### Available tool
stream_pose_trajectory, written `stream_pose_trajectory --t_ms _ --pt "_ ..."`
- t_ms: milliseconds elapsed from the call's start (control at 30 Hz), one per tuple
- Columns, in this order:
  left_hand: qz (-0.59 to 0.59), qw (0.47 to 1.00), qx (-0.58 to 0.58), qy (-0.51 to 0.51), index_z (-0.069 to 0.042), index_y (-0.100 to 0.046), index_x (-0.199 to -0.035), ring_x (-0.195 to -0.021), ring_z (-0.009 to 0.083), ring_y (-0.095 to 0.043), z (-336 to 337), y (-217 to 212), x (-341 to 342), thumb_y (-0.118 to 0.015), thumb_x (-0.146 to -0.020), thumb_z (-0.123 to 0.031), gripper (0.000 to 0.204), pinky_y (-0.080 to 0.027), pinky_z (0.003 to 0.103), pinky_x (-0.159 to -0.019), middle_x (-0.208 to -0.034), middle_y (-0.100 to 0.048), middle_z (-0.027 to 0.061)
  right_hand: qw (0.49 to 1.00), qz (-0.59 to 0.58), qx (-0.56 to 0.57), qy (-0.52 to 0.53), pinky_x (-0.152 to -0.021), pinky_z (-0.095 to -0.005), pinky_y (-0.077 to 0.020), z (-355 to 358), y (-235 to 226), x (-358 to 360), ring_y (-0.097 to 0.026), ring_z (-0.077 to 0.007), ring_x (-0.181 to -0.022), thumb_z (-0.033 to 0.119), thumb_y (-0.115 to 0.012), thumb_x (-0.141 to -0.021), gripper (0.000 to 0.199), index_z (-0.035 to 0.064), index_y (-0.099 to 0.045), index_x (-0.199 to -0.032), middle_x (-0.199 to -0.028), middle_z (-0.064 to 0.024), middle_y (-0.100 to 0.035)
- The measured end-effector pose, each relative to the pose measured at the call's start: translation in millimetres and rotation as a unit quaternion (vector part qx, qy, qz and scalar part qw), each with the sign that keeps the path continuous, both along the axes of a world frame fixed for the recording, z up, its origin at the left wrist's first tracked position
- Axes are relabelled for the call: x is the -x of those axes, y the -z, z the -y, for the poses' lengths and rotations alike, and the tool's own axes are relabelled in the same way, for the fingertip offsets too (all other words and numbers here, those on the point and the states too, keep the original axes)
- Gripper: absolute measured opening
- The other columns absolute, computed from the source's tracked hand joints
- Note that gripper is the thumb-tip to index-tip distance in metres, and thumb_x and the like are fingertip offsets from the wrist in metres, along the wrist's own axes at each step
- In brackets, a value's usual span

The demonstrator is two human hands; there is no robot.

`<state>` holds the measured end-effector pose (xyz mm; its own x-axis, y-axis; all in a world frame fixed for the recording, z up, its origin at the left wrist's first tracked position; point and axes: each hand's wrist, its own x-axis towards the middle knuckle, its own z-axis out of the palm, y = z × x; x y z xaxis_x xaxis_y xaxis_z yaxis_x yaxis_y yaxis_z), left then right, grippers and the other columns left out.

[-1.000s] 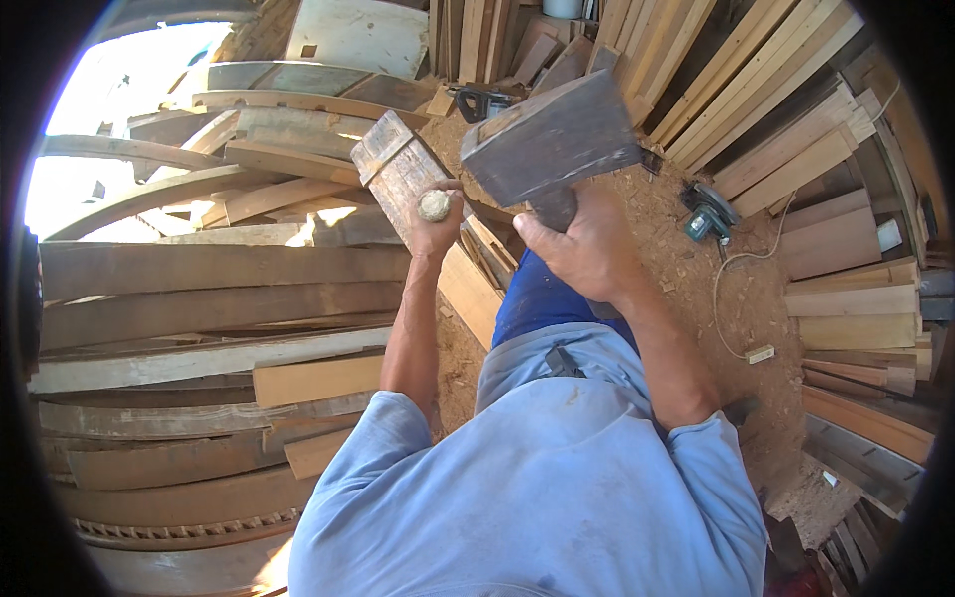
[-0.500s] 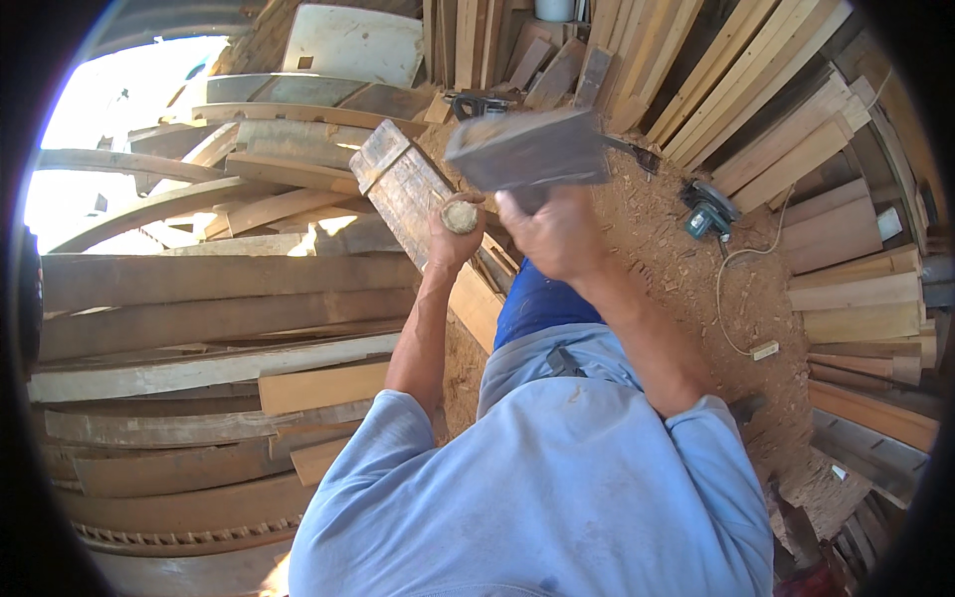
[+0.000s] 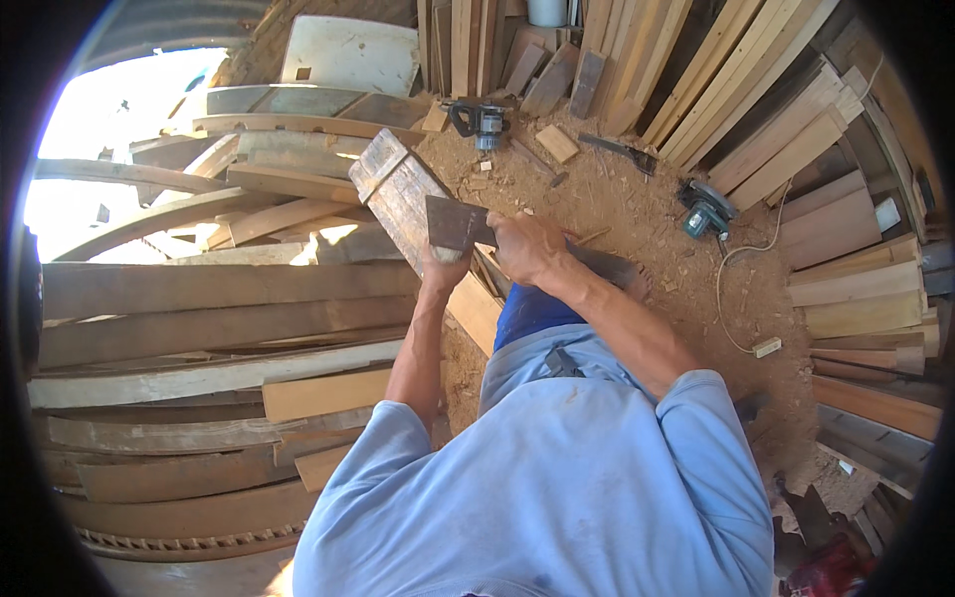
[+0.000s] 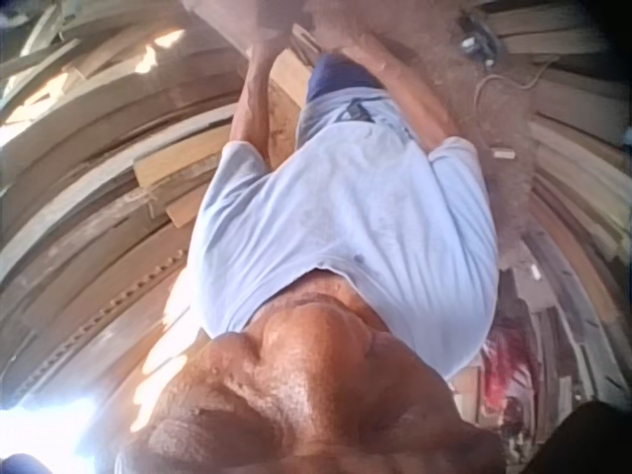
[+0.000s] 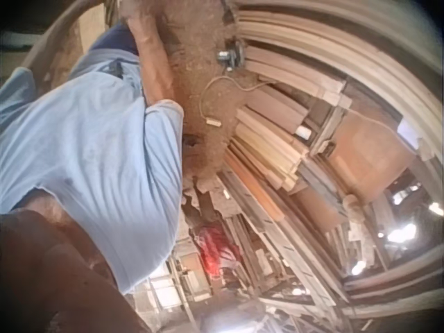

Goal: The person carves and shapes a long piece of wood using a small axe-like tool and a wooden mallet, occasionally moving other wooden boards aside and using their foot to stabilize the work.

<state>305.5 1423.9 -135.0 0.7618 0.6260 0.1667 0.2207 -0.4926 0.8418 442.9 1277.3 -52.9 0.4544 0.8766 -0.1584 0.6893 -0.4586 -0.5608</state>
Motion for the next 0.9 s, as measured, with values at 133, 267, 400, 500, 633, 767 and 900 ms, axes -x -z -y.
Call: stream_pose_trajectory --t_ms 133,267,400,500,633,767,900 --pt "0.081 0.993 0.071 -0.054 -0.003 -0.066 -0.115 -0.092 0.0168 -0.069 -16.4 9.3 4.9 -0.076 -0.075 -0.003 0.041 -0.055 0.033 -0.083 -0.103 -0.073 0.01 0.99 -0.134 -0.047 -0.005 -0.082 -0.046 -0.055 7.8 -29.0 11.0 -0.069 -0.0417 -0.089 0.019 -0.067 -0.079 0.04 0.002 -0.067 -0.115 -0.091 -0.0238 -0.072" --pt "0.142 0.963 0.203 -0.107 -0.001 -0.067 -0.114 -0.089 0.0149 -0.069 -34.8 22.1 -5.9 -0.077 -0.076 -0.005 0.039 -0.055 0.031 -0.08 -0.101 -0.073 0.011 0.959 -0.231 -0.161 0.027 -0.082 -0.044 -0.0542 18.9 -48.7 21.4 -0.069 -0.0409 -0.089 0.02 -0.068 -0.081 0.038 0.0023 -0.067 -0.114 -0.094 -0.0245 -0.071" --pt "0.062 0.995 -0.015 -0.073 -0.002 -0.071 -0.105 -0.083 0.0137 -0.068 -18.1 8.2 -12.7 -0.075 -0.081 -0.006 0.025 -0.055 0.03 -0.078 -0.094 -0.074 0.0075 0.938 -0.223 -0.259 0.062 -0.083 -0.0402 -0.0538 38.0 -82.3 8.8 -0.071 -0.0348 -0.092 0.019 -0.07 -0.082 0.036 0.0 -0.067 -0.112 -0.097 -0.0215 -0.072" --pt "0.057 0.988 0.096 -0.107 -0.003 -0.074 -0.098 -0.08 0.01 -0.066 -11.0 -11.6 -19.7 -0.073 -0.085 -0.008 0.015 -0.054 0.028 -0.074 -0.086 -0.073 0.0032 0.932 -0.217 -0.277 0.09 -0.084 -0.0386 -0.0535 55.6 -101.9 -2.7 -0.071 -0.0304 -0.094 0.017 -0.071 -0.083 0.032 0.0001 -0.068 -0.11 -0.1 -0.0193 -0.073" --pt "0.05 0.979 0.161 -0.113 -0.004 -0.073 -0.097 -0.079 0.0085 -0.065 -16.5 -9.0 -21.6 -0.072 -0.085 -0.009 0.013 -0.053 0.027 -0.073 -0.085 -0.071 0.0021 0.926 -0.219 -0.289 0.106 -0.077 -0.0347 -0.052 68.9 -122.5 -10.9 -0.066 -0.0199 -0.081 0.014 -0.071 -0.085 0.022 0.0001 -0.07 -0.103 -0.089 -0.0104 -0.071" --pt "0.073 0.99 0.084 -0.091 -0.004 -0.074 -0.096 -0.079 0.0134 -0.068 -13.8 -4.5 -23.9 -0.072 -0.083 -0.008 0.013 -0.054 0.029 -0.074 -0.086 -0.073 0.0055 0.911 -0.224 -0.327 0.117 -0.07 -0.0323 -0.0497 74.8 -126.4 -15.9 -0.059 -0.0124 -0.073 0.011 -0.071 -0.087 0.013 0.0007 -0.068 -0.094 -0.08 -0.004 -0.066" --pt "0.045 0.998 0.017 -0.044 -0.002 -0.073 -0.098 -0.081 0.0107 -0.066 6.0 -3.2 -23.7 -0.07 -0.089 -0.01 0.012 -0.053 0.027 -0.075 -0.085 -0.072 0.0037 0.905 -0.211 -0.35 0.116 -0.065 -0.0315 -0.0485 78.9 -137.0 -21.2 -0.058 -0.0106 -0.069 0.01 -0.07 -0.088 0.009 0.0018 -0.067 -0.089 -0.075 -0.0029 -0.065"
